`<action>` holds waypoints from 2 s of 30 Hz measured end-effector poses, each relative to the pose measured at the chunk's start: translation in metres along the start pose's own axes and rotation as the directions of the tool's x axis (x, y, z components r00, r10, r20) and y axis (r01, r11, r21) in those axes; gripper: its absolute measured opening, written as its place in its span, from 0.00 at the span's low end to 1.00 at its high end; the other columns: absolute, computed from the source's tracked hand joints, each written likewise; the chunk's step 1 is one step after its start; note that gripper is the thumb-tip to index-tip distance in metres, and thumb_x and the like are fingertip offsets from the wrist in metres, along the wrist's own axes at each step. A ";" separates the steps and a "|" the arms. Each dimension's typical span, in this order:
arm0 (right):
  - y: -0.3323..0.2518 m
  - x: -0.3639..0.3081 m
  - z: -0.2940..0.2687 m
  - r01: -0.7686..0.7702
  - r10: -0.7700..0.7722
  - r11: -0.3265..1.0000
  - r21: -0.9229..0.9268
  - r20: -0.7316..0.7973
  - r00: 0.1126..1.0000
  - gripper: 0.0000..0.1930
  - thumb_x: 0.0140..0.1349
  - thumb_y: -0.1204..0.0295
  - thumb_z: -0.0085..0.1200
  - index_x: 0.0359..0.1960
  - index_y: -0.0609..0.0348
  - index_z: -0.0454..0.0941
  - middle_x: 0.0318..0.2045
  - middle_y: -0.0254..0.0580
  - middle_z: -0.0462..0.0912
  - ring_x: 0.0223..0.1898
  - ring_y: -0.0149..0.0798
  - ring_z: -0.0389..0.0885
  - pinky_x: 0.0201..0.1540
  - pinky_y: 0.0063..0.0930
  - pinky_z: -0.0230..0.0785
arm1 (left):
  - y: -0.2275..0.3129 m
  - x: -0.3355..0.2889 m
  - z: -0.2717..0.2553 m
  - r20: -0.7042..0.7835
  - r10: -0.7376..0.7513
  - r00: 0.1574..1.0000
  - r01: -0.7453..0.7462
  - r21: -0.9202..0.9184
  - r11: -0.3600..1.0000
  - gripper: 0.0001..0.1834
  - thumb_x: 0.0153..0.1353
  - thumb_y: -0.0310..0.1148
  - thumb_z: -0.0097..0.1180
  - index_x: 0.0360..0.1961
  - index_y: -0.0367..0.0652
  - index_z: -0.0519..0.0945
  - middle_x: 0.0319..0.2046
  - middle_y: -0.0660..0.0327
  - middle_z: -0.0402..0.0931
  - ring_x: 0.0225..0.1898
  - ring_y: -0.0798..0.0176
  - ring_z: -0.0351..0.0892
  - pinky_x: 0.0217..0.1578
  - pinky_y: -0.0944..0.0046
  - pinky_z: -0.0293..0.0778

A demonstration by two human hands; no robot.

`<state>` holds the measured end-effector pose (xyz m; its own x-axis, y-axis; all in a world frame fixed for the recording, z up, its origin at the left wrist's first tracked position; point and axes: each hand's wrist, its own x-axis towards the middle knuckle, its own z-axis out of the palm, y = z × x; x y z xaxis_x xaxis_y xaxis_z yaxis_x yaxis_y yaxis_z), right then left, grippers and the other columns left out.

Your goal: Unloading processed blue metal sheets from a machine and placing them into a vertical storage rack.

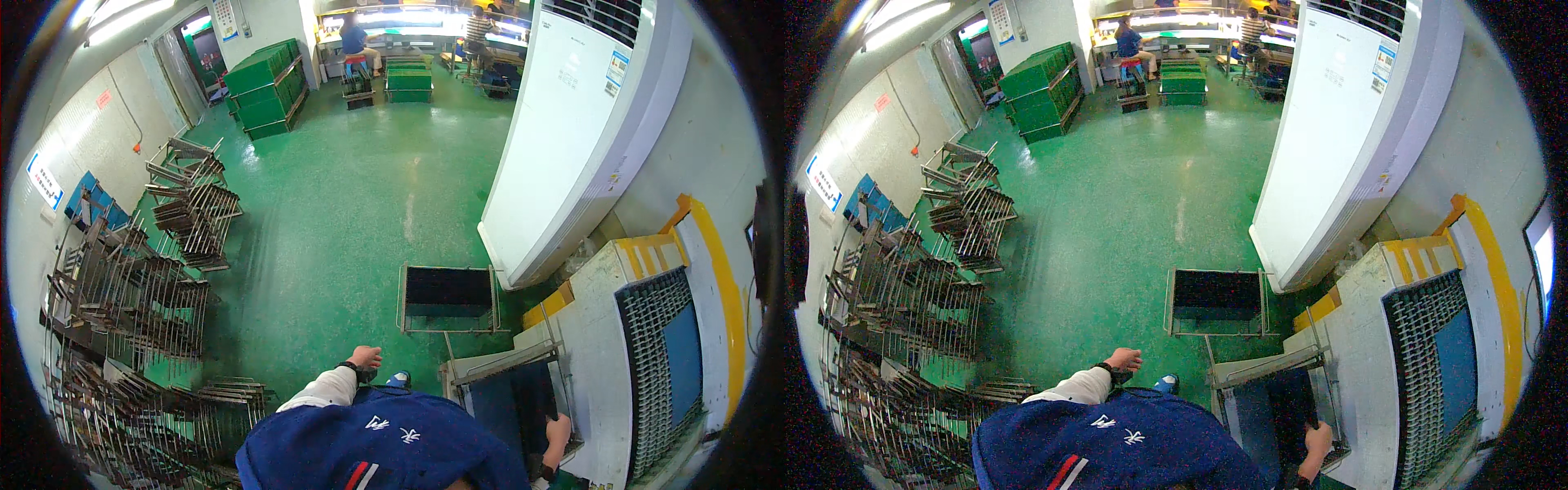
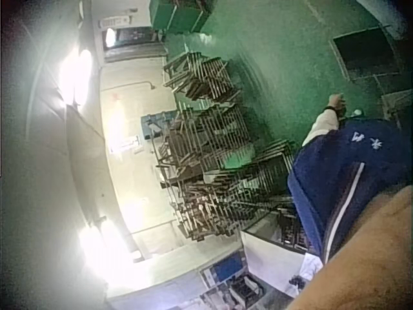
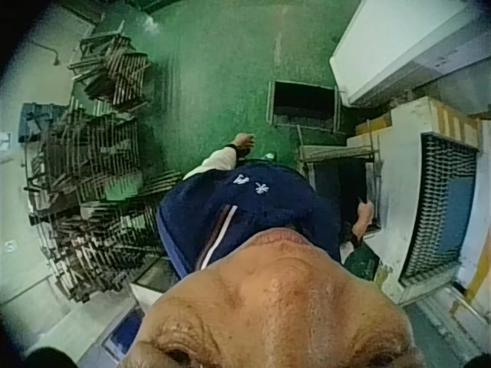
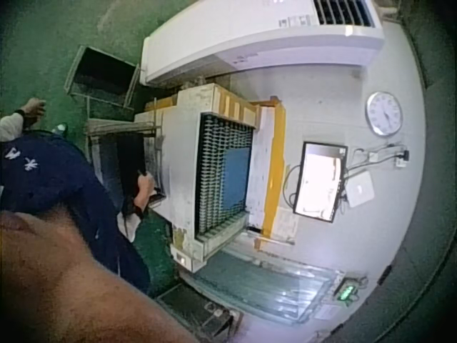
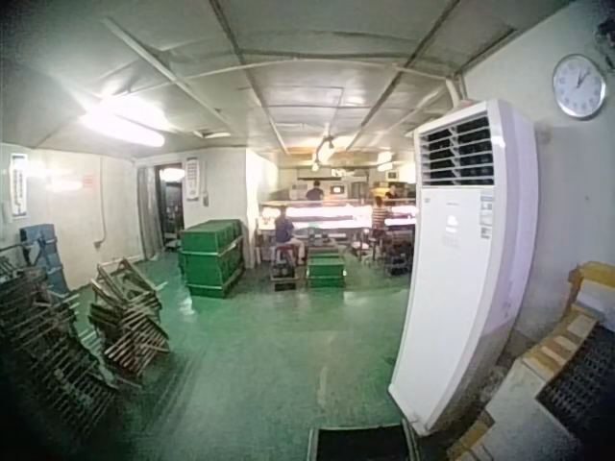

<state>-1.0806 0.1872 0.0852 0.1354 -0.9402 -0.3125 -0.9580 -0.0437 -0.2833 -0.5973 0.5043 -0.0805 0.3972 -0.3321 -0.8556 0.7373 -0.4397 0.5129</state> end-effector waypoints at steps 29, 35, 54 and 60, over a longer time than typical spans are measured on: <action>0.017 0.010 0.016 0.019 -0.021 1.000 -0.025 -0.080 0.997 0.20 0.45 0.62 0.59 0.38 0.62 0.78 0.37 0.56 0.77 0.41 0.54 0.75 0.43 0.40 0.66 | -0.002 0.001 -0.002 -0.013 -0.009 1.000 0.009 -0.023 1.000 0.22 0.56 0.37 0.53 0.46 0.33 0.65 0.37 0.49 0.73 0.26 0.57 0.73 0.25 0.59 0.71; 0.010 0.005 0.008 -0.020 0.020 1.000 0.011 -0.014 1.000 0.20 0.45 0.62 0.59 0.38 0.63 0.77 0.38 0.56 0.77 0.42 0.54 0.75 0.44 0.40 0.66 | -0.001 0.000 -0.003 -0.003 -0.001 1.000 0.001 0.017 1.000 0.21 0.57 0.39 0.50 0.45 0.33 0.66 0.38 0.49 0.73 0.29 0.54 0.75 0.28 0.57 0.72; 0.006 0.002 0.007 0.027 -0.029 0.999 -0.036 -0.073 0.997 0.18 0.45 0.61 0.59 0.32 0.63 0.78 0.32 0.55 0.78 0.37 0.56 0.75 0.39 0.42 0.66 | -0.004 -0.009 -0.005 0.003 -0.001 1.000 0.001 0.025 1.000 0.22 0.56 0.38 0.51 0.46 0.34 0.65 0.38 0.49 0.73 0.32 0.54 0.75 0.30 0.57 0.73; -0.007 -0.010 -0.002 0.047 -0.048 0.999 -0.006 -0.049 0.998 0.14 0.46 0.63 0.58 0.31 0.60 0.79 0.31 0.54 0.78 0.36 0.56 0.75 0.38 0.43 0.66 | -0.003 -0.015 -0.006 0.057 -0.012 0.998 0.012 -0.005 1.000 0.21 0.56 0.38 0.50 0.45 0.32 0.66 0.38 0.50 0.73 0.30 0.55 0.75 0.27 0.59 0.72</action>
<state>-1.0761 0.1962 0.0922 0.1683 -0.9526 -0.2536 -0.9520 -0.0902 -0.2927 -0.6026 0.5158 -0.0693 0.3566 -0.3737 -0.8563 0.7446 -0.4400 0.5020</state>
